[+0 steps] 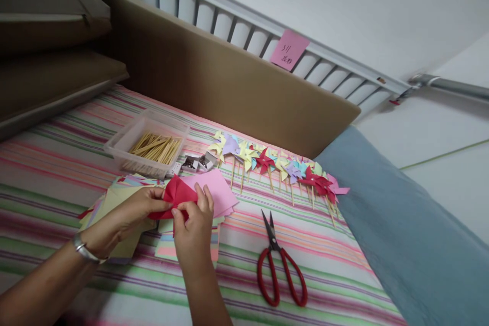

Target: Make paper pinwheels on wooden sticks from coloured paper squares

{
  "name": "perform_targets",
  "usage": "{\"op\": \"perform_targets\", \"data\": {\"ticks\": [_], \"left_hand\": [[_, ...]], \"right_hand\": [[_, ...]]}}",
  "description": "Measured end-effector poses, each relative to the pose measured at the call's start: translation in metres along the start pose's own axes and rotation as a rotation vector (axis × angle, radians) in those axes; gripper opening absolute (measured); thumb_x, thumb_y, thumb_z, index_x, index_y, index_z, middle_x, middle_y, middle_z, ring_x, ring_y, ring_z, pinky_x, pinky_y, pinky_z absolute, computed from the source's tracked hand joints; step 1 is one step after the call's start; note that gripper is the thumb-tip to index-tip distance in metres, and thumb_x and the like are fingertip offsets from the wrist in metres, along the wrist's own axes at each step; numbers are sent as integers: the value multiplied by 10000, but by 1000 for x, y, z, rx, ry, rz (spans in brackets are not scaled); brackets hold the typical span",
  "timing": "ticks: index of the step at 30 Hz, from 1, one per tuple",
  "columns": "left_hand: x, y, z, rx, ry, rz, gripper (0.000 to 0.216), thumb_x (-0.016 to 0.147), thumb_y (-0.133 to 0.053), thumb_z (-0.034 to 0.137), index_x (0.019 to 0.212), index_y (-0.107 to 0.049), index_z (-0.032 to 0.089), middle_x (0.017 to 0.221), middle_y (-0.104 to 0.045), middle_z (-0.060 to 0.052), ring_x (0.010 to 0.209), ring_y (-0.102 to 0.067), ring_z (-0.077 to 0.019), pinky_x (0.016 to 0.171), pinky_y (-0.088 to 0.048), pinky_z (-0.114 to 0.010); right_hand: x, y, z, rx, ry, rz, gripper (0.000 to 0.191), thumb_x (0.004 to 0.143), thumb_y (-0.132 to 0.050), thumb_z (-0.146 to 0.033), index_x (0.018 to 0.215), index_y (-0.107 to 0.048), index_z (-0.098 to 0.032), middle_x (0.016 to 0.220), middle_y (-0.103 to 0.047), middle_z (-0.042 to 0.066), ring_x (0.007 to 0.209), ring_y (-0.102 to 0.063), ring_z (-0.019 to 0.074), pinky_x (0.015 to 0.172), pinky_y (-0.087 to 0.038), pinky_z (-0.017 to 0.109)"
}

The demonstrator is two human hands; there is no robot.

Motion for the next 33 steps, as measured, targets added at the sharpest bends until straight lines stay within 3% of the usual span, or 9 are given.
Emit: {"op": "perform_targets", "data": {"ticks": [11,23,25,28,31,33], "left_hand": [[0,-2,-2,-47,18,-41,206,454,-777,231,560,-633,129,486,-589,11,458,-466,-95,498,-300,-220],[2,0,3,86,-31,-22,148,470,-735,219,521,-628,131,467,-557,21,449,-415,-89,489,-269,-225],[0,-1,4,89,-21,-33,134,479,-724,216,507,-616,141,468,-560,19,447,-424,-94,488,-280,-228],[-1,-6,0,120,3,-95,118,501,-703,202,491,-597,149,471,-567,13,453,-454,-103,506,-308,-233],[-1,-10,-5,211,3,-159,78,523,-667,177,501,-598,150,470,-566,17,452,-465,-103,510,-318,-232],[-1,-13,-8,282,5,-180,39,528,-641,160,513,-606,151,468,-565,22,451,-474,-106,509,-328,-234]], "right_hand": [[1,1,1,-20,-20,32,114,745,-620,-108,673,-617,-195,1344,-501,129,1328,-312,298,1043,-265,531],[2,4,5,2,-44,58,68,718,-645,-138,709,-624,-202,1319,-525,127,1301,-355,303,1047,-262,535],[5,13,9,50,-59,91,173,684,-665,-144,845,-641,-205,1287,-551,125,1271,-399,299,1050,-275,522],[9,19,26,217,-193,64,500,652,-690,-178,1137,-574,-211,1178,-614,111,1155,-522,279,982,-385,465],[7,6,40,481,-365,-103,651,637,-695,-189,1257,-497,-217,891,-677,36,860,-642,223,741,-506,345],[3,-4,41,602,-418,-222,659,631,-682,-167,1263,-498,-203,724,-642,-21,669,-620,170,605,-489,275]]}}
Point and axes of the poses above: each hand's wrist, its own x-axis towards the middle knuckle, its own y-axis out of the back of the hand, z = x × y, the point moved 8 cm from there along x, towards the middle knuckle
